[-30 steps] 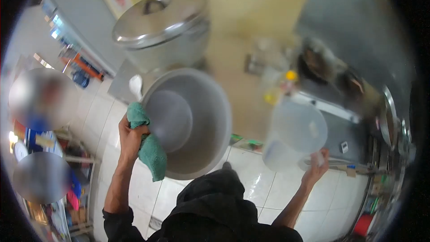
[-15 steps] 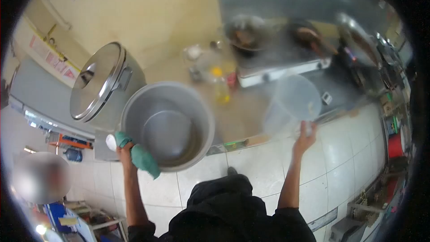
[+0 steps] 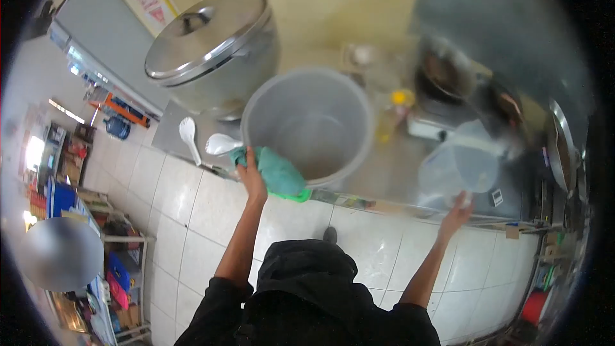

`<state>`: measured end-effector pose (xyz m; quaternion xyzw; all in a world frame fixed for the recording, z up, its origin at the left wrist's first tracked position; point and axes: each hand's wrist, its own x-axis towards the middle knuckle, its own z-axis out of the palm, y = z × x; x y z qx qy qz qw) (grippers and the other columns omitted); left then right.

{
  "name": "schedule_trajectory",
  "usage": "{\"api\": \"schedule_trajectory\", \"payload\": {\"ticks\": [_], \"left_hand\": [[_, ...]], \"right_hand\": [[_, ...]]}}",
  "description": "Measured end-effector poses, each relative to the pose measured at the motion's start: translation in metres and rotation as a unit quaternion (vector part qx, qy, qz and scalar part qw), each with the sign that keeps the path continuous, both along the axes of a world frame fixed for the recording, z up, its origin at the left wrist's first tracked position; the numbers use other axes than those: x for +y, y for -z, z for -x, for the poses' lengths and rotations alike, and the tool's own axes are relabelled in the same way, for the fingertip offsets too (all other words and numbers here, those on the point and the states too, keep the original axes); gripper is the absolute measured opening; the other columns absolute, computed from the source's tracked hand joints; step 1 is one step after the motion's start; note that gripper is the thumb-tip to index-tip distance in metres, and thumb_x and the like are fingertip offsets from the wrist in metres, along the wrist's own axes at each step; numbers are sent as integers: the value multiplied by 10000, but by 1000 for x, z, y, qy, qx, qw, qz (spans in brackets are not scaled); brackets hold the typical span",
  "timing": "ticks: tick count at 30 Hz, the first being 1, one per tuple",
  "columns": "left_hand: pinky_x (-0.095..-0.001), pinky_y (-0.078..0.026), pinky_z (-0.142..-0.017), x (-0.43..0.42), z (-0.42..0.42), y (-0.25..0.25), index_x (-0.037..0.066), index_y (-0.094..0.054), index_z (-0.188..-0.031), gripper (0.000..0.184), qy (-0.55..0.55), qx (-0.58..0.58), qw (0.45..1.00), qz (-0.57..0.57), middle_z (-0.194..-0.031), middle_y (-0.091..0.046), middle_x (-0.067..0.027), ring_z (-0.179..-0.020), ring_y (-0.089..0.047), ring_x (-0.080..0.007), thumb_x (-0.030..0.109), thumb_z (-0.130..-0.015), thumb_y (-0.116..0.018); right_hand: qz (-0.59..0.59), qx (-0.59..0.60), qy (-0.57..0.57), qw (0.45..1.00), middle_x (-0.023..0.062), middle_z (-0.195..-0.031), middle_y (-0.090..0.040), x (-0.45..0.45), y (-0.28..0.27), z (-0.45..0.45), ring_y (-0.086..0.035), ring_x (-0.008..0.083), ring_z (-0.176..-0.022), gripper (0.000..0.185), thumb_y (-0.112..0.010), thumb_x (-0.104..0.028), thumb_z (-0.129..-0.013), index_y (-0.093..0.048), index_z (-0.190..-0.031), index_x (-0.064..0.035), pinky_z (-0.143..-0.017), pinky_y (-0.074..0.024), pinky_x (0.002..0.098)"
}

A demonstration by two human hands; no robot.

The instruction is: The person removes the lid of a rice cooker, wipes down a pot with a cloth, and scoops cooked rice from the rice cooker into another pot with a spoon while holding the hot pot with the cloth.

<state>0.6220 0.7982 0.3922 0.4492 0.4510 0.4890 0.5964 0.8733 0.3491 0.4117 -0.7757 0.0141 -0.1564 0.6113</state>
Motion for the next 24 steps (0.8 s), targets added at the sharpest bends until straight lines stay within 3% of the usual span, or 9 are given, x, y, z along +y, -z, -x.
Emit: {"api": "schedule_trajectory", "payload": {"ticks": [6, 10, 11, 14, 15, 16, 19, 21, 24], "left_hand": [[-288, -472, -704, 5, 54, -8, 11, -556, -1114, 528, 26, 13, 999, -39, -965, -585, -57, -841, -576, -145, 517, -978, -484], [-303, -495, -767, 7, 146, -29, 15, -562, -1115, 461, 9, -142, 989, 41, -1004, -612, -72, -878, -605, -152, 451, -1000, -468], [-303, -495, -767, 12, 178, -18, 15, -562, -1115, 461, 8, -146, 988, 44, -1004, -612, -72, -878, -605, -152, 451, -1000, -468], [-297, -478, -799, 44, 283, 13, -18, -576, -1093, 440, 2, -151, 985, 86, -981, -628, -79, -888, -604, -150, 403, -1000, -492], [-299, -484, -788, 51, 320, 15, -16, -574, -1093, 434, -17, -112, 990, 81, -968, -632, -80, -878, -610, -153, 401, -993, -506], [-300, -491, -778, 55, 356, 18, -14, -572, -1094, 430, -36, -72, 993, 81, -956, -637, -81, -868, -617, -155, 399, -986, -520], [-294, -499, -702, 84, 442, 21, 19, -575, -1046, 390, -115, -86, 983, 115, -916, -633, -78, -784, -621, -155, 400, -970, -547], [-293, -501, -698, 99, 485, 27, 28, -575, -1026, 377, -132, -89, 978, 136, -903, -633, -80, -778, -625, -158, 399, -968, -549], [-296, -500, -691, 133, 513, 27, 41, -571, -994, 359, -140, -74, 978, 138, -879, -631, -80, -767, -626, -161, 399, -964, -554]], "right_hand": [[124, -65, 55, 989, 160, -1217, -519, -4, 47, 42, -519, 244, -1082, 540, -572, -382, -971, -444, -1265, 52, -924, -428, 389], [-109, 72, -37, 991, 115, -1199, -545, -11, 153, 129, -524, 205, -1068, 487, -473, -379, -1007, -468, -1309, 4, -902, -428, 348], [-23, 129, -181, 975, 96, -1212, -565, -58, 265, 136, -528, 192, -1084, 447, -430, -333, -1019, -474, -1330, -16, -930, -426, 353], [305, 147, -448, 828, 28, -1036, -621, -53, 423, 250, -593, 145, -899, 372, -509, -308, -966, -564, -1215, -38, -794, -493, 337], [186, 190, -570, 777, 31, -1028, -623, -33, 429, 297, -604, 165, -889, 454, -537, -414, -938, -573, -1219, -60, -746, -498, 375], [226, 564, -392, 691, 38, -1042, -621, 43, 329, 354, -600, 173, -890, 563, -573, -494, -885, -557, -1234, -53, -721, -495, 370], [408, 504, -474, 595, 61, -1002, -642, 125, 344, 451, -589, 201, -867, 621, -532, -567, -887, -595, -1183, -24, -694, -477, 378], [292, 540, -515, 599, 84, -911, -655, 171, 333, 478, -569, 238, -813, 746, -427, -665, -907, -643, -1058, 33, -698, -459, 417], [407, 431, -540, 598, 114, -899, -655, 255, 248, 465, -581, 247, -859, 871, -313, -726, -920, -659, -1017, 67, -773, -473, 394]]}}
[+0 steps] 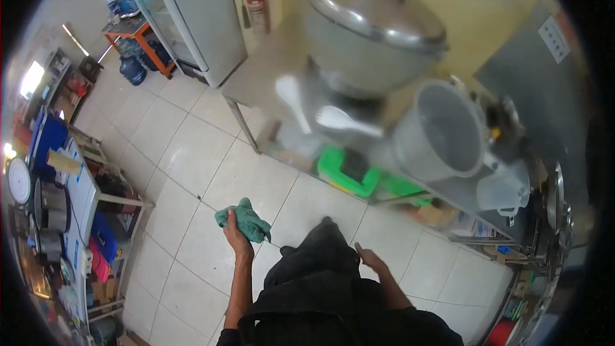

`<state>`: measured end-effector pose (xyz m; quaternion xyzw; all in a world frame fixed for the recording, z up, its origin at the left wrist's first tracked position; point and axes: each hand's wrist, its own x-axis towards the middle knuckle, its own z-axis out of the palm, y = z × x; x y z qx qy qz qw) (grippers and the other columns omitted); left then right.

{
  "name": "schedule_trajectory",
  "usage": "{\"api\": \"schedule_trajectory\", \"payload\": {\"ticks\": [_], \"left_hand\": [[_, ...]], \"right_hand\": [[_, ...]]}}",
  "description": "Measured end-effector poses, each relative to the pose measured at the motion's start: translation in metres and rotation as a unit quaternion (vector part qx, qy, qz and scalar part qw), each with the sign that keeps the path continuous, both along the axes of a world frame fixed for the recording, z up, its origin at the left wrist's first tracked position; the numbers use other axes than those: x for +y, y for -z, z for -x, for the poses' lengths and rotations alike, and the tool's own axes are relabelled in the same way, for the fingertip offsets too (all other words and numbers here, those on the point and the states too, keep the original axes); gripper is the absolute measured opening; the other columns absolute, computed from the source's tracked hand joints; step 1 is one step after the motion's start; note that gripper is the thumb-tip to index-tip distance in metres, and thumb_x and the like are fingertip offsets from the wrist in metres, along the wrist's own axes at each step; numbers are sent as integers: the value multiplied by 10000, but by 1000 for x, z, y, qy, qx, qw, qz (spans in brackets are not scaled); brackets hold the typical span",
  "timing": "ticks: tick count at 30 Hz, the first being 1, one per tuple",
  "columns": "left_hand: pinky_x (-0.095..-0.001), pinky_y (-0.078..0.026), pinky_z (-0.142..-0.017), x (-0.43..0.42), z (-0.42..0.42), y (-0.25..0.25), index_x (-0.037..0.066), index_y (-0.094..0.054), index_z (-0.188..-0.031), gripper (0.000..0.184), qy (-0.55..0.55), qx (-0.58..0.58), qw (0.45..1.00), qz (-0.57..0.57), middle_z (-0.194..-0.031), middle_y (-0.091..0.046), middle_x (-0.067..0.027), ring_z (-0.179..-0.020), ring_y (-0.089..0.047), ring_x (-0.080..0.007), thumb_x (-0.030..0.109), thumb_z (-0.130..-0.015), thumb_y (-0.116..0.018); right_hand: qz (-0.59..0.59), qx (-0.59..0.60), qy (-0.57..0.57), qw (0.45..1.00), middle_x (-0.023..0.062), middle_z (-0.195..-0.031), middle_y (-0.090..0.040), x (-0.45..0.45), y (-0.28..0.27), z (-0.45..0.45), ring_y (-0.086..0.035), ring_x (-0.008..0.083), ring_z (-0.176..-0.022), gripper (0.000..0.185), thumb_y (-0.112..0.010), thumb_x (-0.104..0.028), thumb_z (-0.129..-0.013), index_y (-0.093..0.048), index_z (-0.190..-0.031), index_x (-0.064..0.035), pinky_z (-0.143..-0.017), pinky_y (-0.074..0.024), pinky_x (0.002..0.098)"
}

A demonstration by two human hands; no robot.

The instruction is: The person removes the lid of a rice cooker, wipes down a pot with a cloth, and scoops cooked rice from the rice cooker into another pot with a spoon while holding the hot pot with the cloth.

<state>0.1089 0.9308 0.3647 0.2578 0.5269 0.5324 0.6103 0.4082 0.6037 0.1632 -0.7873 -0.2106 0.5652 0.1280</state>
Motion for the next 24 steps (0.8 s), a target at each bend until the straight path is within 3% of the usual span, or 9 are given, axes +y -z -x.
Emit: {"api": "schedule_trajectory", "payload": {"ticks": [1, 3, 8, 11, 15, 20, 22, 23, 24], "left_hand": [[-297, -498, -687, 14, 11, 3, 42, -570, -990, 357, 21, -10, 1000, -8, -873, -631, -81, -763, -625, -161, 398, -962, -559], [-298, -489, -714, 46, 21, 16, 35, -574, -1002, 361, 35, -14, 999, -10, -883, -635, -76, -784, -618, -153, 393, -953, -580], [-321, -425, -916, 117, 9, 8, 11, -576, -1098, 393, 50, -39, 997, -42, -1012, -631, -74, -977, -580, -152, 371, -944, -607], [-359, -373, -1017, 164, 4, 17, -1, -534, -1207, 433, 54, -32, 995, -74, -1193, -573, -98, -1110, -531, -183, 324, -936, -626], [-374, -408, -990, 234, 3, 35, 9, -517, -1240, 422, 64, -68, 992, -83, -1206, -571, -101, -1115, -544, -205, 271, -926, -623], [-387, -428, -967, 313, -19, 27, 11, -514, -1237, 426, 12, -66, 994, -87, -1190, -577, -102, -1125, -550, -219, 270, -916, -621], [-361, -466, -887, 332, -19, 31, 11, -551, -1190, 388, 33, -36, 994, -94, -1099, -613, -76, -1012, -594, -192, 278, -917, -619], [-339, -473, -845, 341, -20, 40, 10, -584, -1140, 351, 27, -11, 994, -101, -1038, -630, -65, -954, -597, -168, 284, -923, -607], [-317, -466, -827, 347, -19, 49, 14, -614, -1092, 327, 30, 19, 996, -81, -1015, -631, -57, -932, -585, -146, 296, -926, -601]], "right_hand": [[-72, 35, 99, 992, 148, -911, -679, 13, -12, 1, -617, 232, -938, 822, -347, -729, -910, -679, -812, 16, -851, -478, 352], [-145, 31, 160, 976, 69, -940, -668, 70, -52, -12, -605, 188, -846, 684, -439, -650, -926, -670, -916, -7, -742, -501, 365], [-268, -140, -91, 949, 15, -905, -668, 237, -224, -71, -592, 111, -752, 248, -680, -232, -895, -644, -1032, -28, -671, -480, 270], [-369, -201, -60, 905, -11, -891, -648, 322, -392, -95, -579, 75, -766, 308, -668, -110, -873, -602, -1166, -41, -687, -471, 245], [-570, -358, 38, 738, 55, -992, -629, 436, -501, -187, -585, 114, -934, 247, -628, -157, -935, -600, -1128, -6, -794, -473, 254], [-441, -709, -132, 533, 234, -1098, -621, 576, -494, -356, -593, 366, -1031, 494, -580, -406, -937, -587, -1167, 31, -908, -454, 432], [-280, -578, -141, 754, 265, -1194, -585, 604, -504, -347, -555, 403, -1098, 613, -548, -494, -926, -566, -1221, 43, -971, -403, 483], [-383, -565, -152, 715, 259, -1163, -616, 606, -505, -316, -574, 406, -1099, 461, -526, -340, -953, -579, -1220, 33, -982, -436, 432], [-276, -503, -116, 810, 248, -1184, -617, 617, -516, -309, -577, 392, -1115, 465, -495, -328, -966, -567, -1241, 40, -971, -439, 423]]}}
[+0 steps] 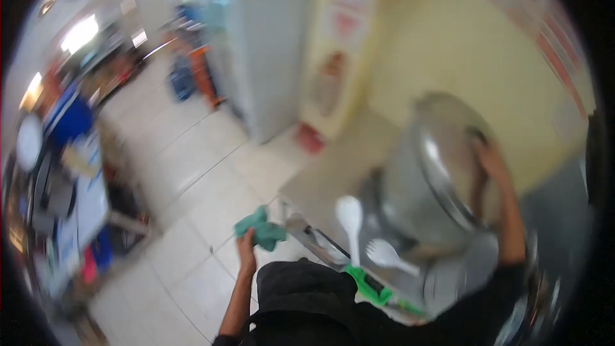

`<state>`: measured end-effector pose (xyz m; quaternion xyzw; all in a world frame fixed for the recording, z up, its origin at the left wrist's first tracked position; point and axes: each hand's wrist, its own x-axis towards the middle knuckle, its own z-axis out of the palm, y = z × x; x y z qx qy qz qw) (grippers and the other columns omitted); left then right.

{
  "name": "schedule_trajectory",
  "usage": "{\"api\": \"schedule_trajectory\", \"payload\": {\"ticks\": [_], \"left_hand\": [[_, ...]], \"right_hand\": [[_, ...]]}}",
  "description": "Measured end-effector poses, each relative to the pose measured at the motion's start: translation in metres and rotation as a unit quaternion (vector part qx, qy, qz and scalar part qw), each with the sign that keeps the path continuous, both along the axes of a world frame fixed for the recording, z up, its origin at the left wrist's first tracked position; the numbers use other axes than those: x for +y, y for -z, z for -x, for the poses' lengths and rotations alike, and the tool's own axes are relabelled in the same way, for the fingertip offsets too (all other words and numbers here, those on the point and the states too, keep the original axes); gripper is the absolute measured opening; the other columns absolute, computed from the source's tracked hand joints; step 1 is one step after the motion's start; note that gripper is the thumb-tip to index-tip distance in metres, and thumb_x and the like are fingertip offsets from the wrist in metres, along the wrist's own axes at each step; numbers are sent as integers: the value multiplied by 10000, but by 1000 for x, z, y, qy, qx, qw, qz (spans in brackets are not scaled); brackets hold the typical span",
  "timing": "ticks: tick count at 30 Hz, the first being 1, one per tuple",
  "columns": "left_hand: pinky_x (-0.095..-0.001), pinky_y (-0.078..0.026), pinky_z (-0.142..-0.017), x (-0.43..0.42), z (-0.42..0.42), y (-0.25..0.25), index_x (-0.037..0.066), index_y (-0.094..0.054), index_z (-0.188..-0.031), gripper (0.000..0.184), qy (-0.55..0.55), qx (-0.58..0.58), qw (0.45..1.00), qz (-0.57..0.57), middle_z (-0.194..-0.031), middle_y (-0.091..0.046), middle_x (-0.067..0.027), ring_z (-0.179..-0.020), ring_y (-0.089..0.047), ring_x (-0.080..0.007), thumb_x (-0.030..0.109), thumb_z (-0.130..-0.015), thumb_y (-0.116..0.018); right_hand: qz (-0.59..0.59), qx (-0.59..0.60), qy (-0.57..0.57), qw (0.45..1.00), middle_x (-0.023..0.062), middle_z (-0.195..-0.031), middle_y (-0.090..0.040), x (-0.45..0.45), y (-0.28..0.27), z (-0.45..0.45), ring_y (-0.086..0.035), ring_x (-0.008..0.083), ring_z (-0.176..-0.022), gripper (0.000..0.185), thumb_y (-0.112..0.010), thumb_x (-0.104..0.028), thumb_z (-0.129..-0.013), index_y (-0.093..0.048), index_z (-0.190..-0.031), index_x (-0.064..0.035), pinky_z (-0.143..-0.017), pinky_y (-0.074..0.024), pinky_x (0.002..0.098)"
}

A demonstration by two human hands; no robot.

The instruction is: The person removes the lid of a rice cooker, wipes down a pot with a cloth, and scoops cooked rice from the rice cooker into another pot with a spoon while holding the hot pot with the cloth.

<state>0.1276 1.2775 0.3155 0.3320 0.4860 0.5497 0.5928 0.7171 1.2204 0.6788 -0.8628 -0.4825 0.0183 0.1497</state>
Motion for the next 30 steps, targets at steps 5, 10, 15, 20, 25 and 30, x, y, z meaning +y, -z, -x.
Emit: {"api": "schedule_trajectory", "payload": {"ticks": [5, 10, 15, 20, 25, 30], "left_hand": [[-279, -441, -694, 9, -10, 18, 31, -654, -1004, 270, -58, -32, 997, 47, -868, -642, -9, -785, -567, -109, 283, -924, -606], [-316, -490, -835, 5, 9, 25, 19, -597, -1127, 307, -18, -9, 998, 64, -1007, -659, -62, -933, -621, -159, 265, -942, -599], [-321, -490, -843, 3, 47, 30, 27, -601, -1090, 302, -30, -1, 996, 80, -980, -653, -68, -922, -617, -159, 289, -939, -604], [-315, -486, -839, 6, 121, 30, 27, -599, -1087, 295, -64, -37, 996, 43, -979, -648, -59, -925, -607, -152, 286, -946, -597], [-309, -448, -887, -19, 249, 55, 32, -589, -1129, 304, -138, -83, 987, 17, -1033, -629, -41, -991, -572, -146, 270, -940, -605], [-307, -471, -845, -84, 412, 79, 23, -604, -1085, 262, -353, -48, 934, 15, -973, -627, -24, -931, -575, -129, 163, -877, -528]], "right_hand": [[-36, 23, -72, 996, 216, -1327, -530, 3, 22, -39, -460, 332, -1275, 488, -424, -316, -1023, -485, -1339, 50, -1061, -352, 404], [-30, -56, -53, 997, 224, -1283, -559, 46, 15, -8, -480, 337, -1256, 493, -452, -314, -1003, -487, -1344, 42, -1052, -367, 411], [-72, -142, -58, 986, 231, -1240, -587, 76, -41, 67, -499, 341, -1236, 502, -480, -312, -984, -488, -1348, 34, -1043, -382, 418], [-147, -212, -103, 961, 239, -1197, -616, 108, -114, 189, -519, 346, -1217, 513, -508, -310, -965, -489, -1352, 25, -1034, -396, 424], [-201, -254, -293, 899, 231, -1232, -582, 226, -90, 287, -487, 352, -1237, 475, -488, -280, -985, -487, -1343, 32, -1045, -374, 424], [-217, -235, -458, 829, 213, -1185, -545, 345, 30, 545, -502, 354, -1108, 365, -488, -265, -1014, -548, -1202, 42, -1018, -347, 395]]}}
